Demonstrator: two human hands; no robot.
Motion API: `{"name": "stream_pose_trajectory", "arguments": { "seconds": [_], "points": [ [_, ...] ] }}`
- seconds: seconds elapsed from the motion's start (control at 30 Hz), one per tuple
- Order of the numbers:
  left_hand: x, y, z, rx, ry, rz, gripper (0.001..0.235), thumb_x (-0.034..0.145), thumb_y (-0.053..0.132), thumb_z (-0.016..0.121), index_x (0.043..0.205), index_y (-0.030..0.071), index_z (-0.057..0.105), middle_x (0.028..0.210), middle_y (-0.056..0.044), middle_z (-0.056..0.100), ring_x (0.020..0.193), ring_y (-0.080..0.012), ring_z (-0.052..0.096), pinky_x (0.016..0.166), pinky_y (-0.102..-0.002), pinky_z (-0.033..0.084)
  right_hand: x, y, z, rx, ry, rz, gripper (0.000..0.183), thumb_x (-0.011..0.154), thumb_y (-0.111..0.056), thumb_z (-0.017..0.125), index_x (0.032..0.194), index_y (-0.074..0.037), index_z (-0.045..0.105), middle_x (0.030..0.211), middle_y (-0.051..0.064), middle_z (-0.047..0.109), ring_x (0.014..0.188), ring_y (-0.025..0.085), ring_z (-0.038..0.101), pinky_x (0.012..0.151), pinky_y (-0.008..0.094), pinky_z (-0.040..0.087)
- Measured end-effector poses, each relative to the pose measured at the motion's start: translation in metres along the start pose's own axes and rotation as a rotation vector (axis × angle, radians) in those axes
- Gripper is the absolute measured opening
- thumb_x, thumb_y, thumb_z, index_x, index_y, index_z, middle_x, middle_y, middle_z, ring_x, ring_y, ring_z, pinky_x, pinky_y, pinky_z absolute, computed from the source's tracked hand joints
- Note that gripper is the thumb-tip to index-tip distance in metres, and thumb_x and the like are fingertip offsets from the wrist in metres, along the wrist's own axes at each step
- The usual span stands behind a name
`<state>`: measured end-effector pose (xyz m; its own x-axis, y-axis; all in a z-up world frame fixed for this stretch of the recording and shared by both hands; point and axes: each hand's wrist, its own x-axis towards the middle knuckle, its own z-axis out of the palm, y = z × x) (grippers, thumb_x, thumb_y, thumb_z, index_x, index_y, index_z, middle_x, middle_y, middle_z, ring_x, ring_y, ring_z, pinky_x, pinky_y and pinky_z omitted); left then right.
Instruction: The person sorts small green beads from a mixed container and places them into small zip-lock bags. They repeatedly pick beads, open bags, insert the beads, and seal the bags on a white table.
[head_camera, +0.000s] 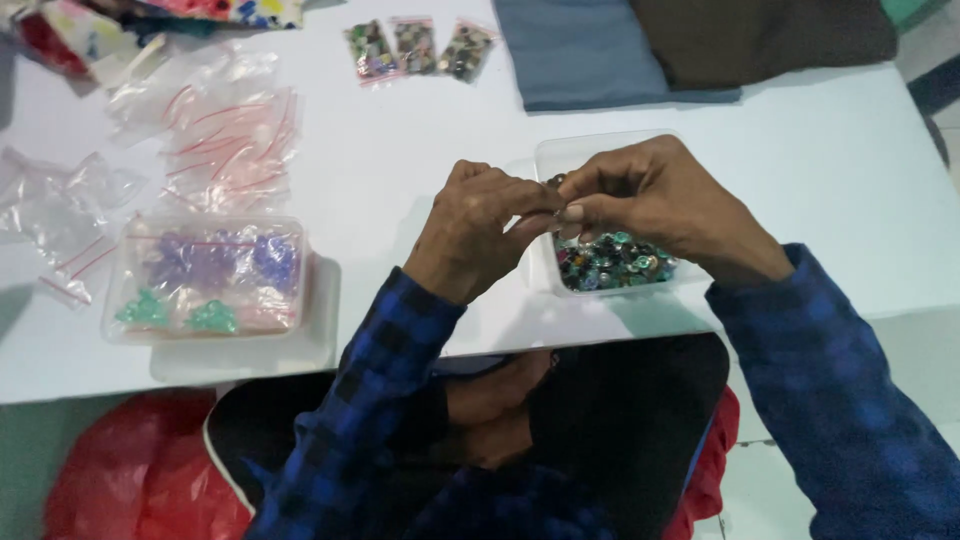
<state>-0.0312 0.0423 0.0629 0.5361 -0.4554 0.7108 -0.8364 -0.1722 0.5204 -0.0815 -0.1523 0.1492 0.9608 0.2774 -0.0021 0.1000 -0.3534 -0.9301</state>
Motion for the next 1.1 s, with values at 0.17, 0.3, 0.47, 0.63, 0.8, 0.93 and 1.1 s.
{"name": "stream_pose_trajectory", "arguments": {
  "seconds": [0.17,0.3,0.47,0.63,0.8,0.93,1.1],
  "points": [
    [-0.014,0.021,-0.055,0.114,0.004,0.064,0.011,0.092,0.013,0.079,0.099,0.018,0.072,0.083,0.003,0.072,0.077,-0.0197,0.068,0.083,-0.036,0.043,-0.002,-0.038,0.039,0.03,0.048,0.048,0.015,0.087,0.0,0.073,0.1,0.005,0.075,0.081,0.019,0.077,0.08,0.021,0.077,0.073,0.031,0.068],
    [-0.032,0.031,-0.084,0.179,0.106,0.14,0.01,0.099,0.01,0.076,0.102,0.013,0.066,0.095,0.0,0.076,0.073,-0.0192,0.065,0.08,-0.036,0.036,-0.004,-0.052,0.073,0.012,0.117,0.04,0.017,0.089,-0.007,0.073,0.105,-0.004,0.078,0.086,0.012,0.08,0.084,0.016,0.078,0.081,0.025,0.068],
    [-0.094,0.009,-0.077,0.174,0.226,-0.049,0.012,0.092,0.016,0.082,0.1,0.019,0.073,0.09,0.006,0.076,0.078,-0.0138,0.071,0.086,-0.032,0.043,-0.008,0.01,0.129,-0.363,0.36,-0.197,0.02,0.09,-0.009,0.078,0.11,-0.007,0.076,0.093,0.009,0.079,0.074,0.019,0.078,0.065,0.026,0.064],
    [-0.141,-0.027,-0.056,0.239,0.177,-0.263,0.014,0.084,0.021,0.085,0.095,0.022,0.076,0.085,0.005,0.076,0.081,-0.0178,0.072,0.089,-0.035,0.045,-0.001,0.093,0.168,-0.553,0.456,-0.395,0.019,0.086,-0.006,0.082,0.105,-0.007,0.078,0.089,0.008,0.078,0.075,0.023,0.076,0.061,0.029,0.063],
    [-0.151,-0.059,-0.036,0.227,0.097,-0.303,0.011,0.086,0.024,0.08,0.094,0.022,0.073,0.082,0.002,0.074,0.085,-0.0233,0.069,0.092,-0.039,0.042,0.011,0.117,0.176,-0.576,0.503,-0.449,0.026,0.089,-0.004,0.08,0.114,-0.008,0.075,0.099,0.008,0.076,0.088,0.026,0.073,0.073,0.034,0.063],
    [-0.149,-0.049,-0.04,0.243,0.086,-0.362,0.019,0.082,0.019,0.085,0.098,0.022,0.074,0.081,0.004,0.074,0.08,-0.0219,0.07,0.088,-0.038,0.047,0.008,0.111,0.174,-0.464,0.491,-0.363,0.034,0.09,-0.014,0.08,0.123,-0.011,0.073,0.108,0.007,0.076,0.093,0.025,0.074,0.078,0.037,0.062],
    [-0.147,-0.05,-0.042,0.032,0.177,-0.386,0.013,0.089,0.021,0.077,0.1,0.015,0.072,0.085,0.0,0.075,0.08,-0.0212,0.069,0.094,-0.037,0.041,0.011,0.11,0.171,-0.265,0.484,-0.234,0.036,0.085,-0.007,0.084,0.12,-0.01,0.074,0.098,0.009,0.075,0.081,0.022,0.075,0.071,0.033,0.062]
  ]
}}
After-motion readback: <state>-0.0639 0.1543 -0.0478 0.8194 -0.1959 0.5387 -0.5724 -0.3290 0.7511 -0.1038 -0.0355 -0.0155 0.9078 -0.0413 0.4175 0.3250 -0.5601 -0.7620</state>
